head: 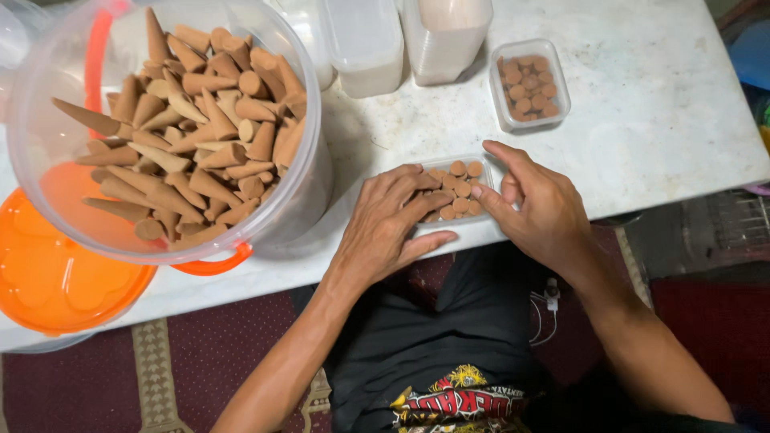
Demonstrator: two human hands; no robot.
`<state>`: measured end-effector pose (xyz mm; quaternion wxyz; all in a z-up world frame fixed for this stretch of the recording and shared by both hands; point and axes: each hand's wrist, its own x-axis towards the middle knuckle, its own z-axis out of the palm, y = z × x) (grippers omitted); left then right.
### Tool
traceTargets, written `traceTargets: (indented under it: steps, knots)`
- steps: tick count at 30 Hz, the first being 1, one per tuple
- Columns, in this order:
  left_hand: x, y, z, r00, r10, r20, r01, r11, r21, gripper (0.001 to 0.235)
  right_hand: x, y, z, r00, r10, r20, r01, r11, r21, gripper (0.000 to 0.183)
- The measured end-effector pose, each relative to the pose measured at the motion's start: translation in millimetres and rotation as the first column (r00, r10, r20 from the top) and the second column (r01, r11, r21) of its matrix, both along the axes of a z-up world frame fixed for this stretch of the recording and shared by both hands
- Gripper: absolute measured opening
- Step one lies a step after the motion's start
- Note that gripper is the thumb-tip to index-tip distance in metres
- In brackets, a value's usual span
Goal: The person sits at a table and transfers small, cone-shaped objects from a large clear bucket into a small rectangular plastic container. They arrange the cones inside the container by hand, then place a lid on the container to seal it.
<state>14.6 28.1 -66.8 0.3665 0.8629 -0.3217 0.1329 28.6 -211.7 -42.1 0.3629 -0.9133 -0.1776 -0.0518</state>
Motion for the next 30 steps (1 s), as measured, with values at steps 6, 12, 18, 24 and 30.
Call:
traceTargets:
  steps: [6, 12, 18, 24, 30]
  knots:
    - [13.0, -7.0, 21.8, 0.966, 0.252, -0.057, -0.252, 0.876, -0.411, 0.032, 35.9, 31.6, 25.4, 0.963, 0.031, 0.267, -0.043, 0.998, 0.037, 0.02]
    - [33.6, -28.9, 42.1, 0.787, 0.43, -0.442, -0.61, 0.652, -0.451, 0.06, 92.3, 80.2, 26.8, 0.913, 0.108, 0.394, -0.082, 0.993, -0.083, 0.018]
    - [39.4, -32.3, 38.5, 0.742, 0.389, -0.547, -0.642, 0.648, -0.41, 0.067, 120.3, 100.4, 20.5, 0.912, 0.156, 0.378, -0.096, 0.98, -0.173, 0.025]
    - [42.5, -26.7, 30.9, 0.751, 0.39, -0.533, -0.633, 0.656, -0.412, 0.07, 135.5, 105.0, 9.5, 0.89, 0.172, 0.422, -0.104, 0.978, -0.179, 0.017]
    - [34.2, -23.4, 38.1, 0.758, 0.373, -0.535, -0.619, 0.671, -0.409, 0.069, 136.1, 105.8, 8.4, 0.883, 0.136, 0.45, -0.093, 0.989, -0.116, 0.012]
